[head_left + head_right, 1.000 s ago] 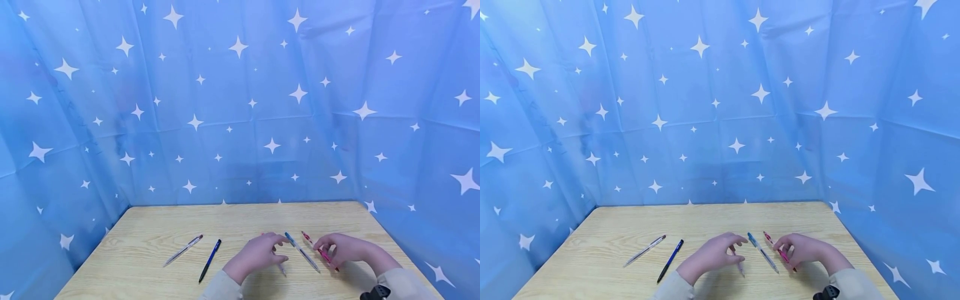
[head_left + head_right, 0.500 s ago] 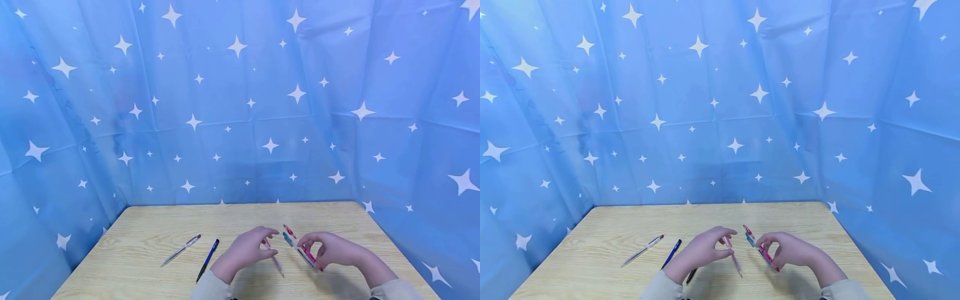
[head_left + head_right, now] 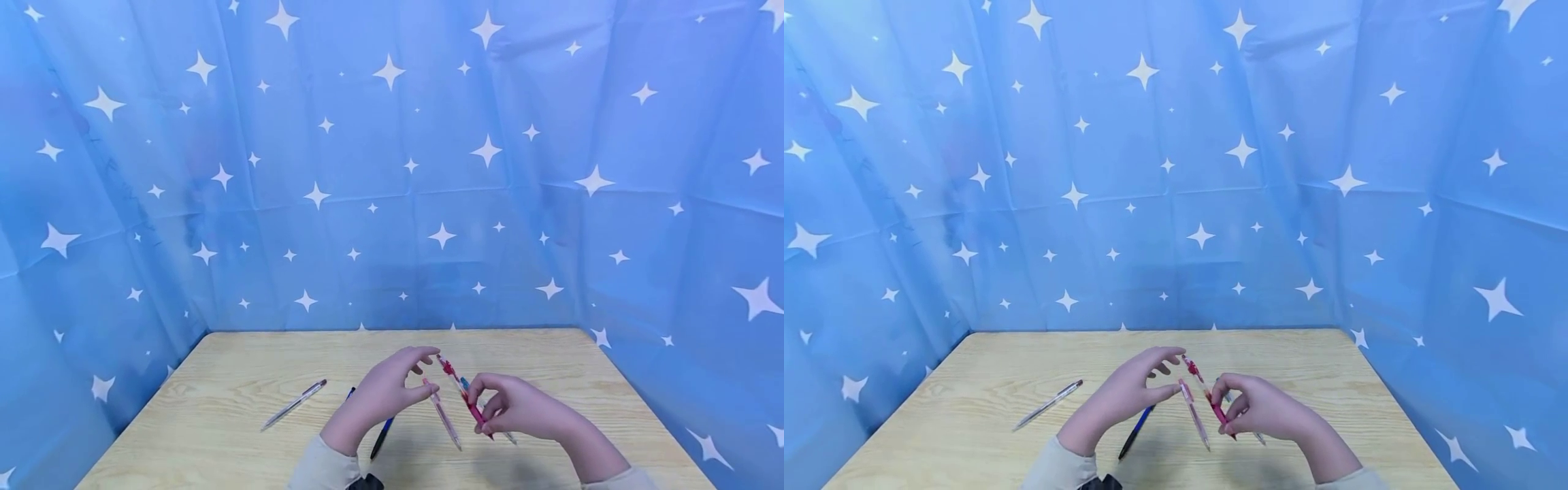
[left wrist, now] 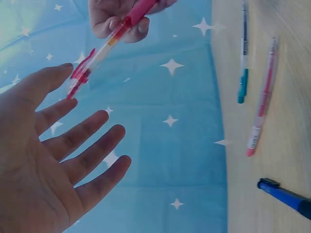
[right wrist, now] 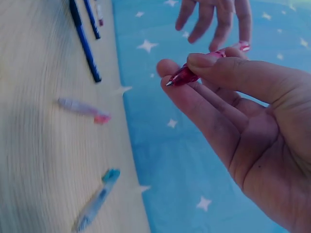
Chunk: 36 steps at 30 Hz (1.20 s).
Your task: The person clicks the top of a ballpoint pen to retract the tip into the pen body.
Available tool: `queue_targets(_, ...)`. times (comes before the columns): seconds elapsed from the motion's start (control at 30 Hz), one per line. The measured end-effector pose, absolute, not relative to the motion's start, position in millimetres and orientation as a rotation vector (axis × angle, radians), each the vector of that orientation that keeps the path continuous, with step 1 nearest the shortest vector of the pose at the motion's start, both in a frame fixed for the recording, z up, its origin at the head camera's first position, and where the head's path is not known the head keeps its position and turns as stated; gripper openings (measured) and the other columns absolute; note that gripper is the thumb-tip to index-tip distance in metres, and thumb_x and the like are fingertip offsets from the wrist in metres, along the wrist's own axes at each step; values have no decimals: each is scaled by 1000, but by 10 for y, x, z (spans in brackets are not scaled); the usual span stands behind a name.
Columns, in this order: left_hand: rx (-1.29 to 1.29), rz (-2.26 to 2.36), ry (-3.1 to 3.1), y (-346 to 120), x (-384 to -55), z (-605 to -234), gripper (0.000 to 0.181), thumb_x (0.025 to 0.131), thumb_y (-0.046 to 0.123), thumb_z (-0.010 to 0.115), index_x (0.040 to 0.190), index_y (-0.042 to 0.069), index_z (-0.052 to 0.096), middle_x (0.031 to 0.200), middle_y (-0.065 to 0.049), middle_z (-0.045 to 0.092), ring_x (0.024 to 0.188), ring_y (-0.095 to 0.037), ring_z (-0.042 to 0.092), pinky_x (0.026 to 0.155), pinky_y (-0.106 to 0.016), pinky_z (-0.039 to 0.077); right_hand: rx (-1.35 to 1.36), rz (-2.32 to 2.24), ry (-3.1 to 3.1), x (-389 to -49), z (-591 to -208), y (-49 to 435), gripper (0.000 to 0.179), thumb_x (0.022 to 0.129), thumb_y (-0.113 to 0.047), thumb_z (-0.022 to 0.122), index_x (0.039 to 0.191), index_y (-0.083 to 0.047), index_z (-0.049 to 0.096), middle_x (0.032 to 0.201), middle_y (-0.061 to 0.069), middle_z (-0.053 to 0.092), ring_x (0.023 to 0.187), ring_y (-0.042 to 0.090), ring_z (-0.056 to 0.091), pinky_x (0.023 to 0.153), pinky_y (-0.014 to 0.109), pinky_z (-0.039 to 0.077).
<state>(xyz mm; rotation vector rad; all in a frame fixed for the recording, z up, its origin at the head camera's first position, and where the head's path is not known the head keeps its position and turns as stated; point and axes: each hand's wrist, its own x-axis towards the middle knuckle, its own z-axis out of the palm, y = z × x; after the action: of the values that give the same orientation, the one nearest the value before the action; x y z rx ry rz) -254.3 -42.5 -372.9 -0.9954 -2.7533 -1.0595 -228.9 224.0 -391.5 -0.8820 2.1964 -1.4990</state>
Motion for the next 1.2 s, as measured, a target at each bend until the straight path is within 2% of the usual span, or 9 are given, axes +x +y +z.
queue_targets(0.2,-981,-1073,-2690,-438,-2465,-3619,54,94,35,66,144,26,47,125,10,58,108,-12,59,86,-37,51,-939,-1595,2165,-2264,-3896,2068,27,84,7,71,104,-1,56,109,19,58,88,33,68,70,45,57)
queue_targets(0.33,-975,-1125,-2621,-424,-2421,-3590,56,94,33,66,145,26,45,120,12,58,107,-9,59,90,-37,50,-939,-1668,2167,-2243,-3902,1986,25,85,3,72,104,-1,56,106,20,60,91,33,68,74,41,58)
queue_targets(0.47,-981,-1301,-2487,-402,-2393,-3570,50,95,26,66,142,24,48,111,11,60,102,-11,61,93,-35,49,-947,-1746,2175,-2227,-3904,1897,24,85,0,73,104,0,57,105,23,61,94,31,68,77,39,58)
queue_targets(0.7,-934,-1516,-2256,-366,-2352,-3531,43,94,15,67,135,20,56,95,9,64,93,-9,62,91,-32,51,-967,-1866,2102,-2201,-3887,1745,23,87,3,70,105,3,56,105,31,61,96,30,68,81,37,57)
queue_targets(0.9,-876,-1677,-2175,-325,-2342,-3534,47,94,11,66,138,22,54,101,3,64,91,-11,65,86,-29,53,-953,-1944,2068,-2215,-3905,1679,23,87,4,69,105,4,55,100,29,65,96,34,68,82,39,56)
queue_targets(1.07,-825,-1800,-2128,-305,-2355,-3543,45,95,11,65,137,23,55,104,-3,64,91,-14,67,81,-28,55,-953,-2000,2054,-2241,-3930,1623,24,86,4,69,105,5,54,103,31,64,97,40,67,80,42,57)
queue_targets(1.2,-799,-1898,-2108,-328,-2351,-3536,44,95,11,65,136,22,56,105,-6,64,91,-19,67,81,-29,55,-933,-2034,2046,-2264,-3951,1579,25,87,3,70,106,6,54,107,25,64,97,40,67,80,43,57)
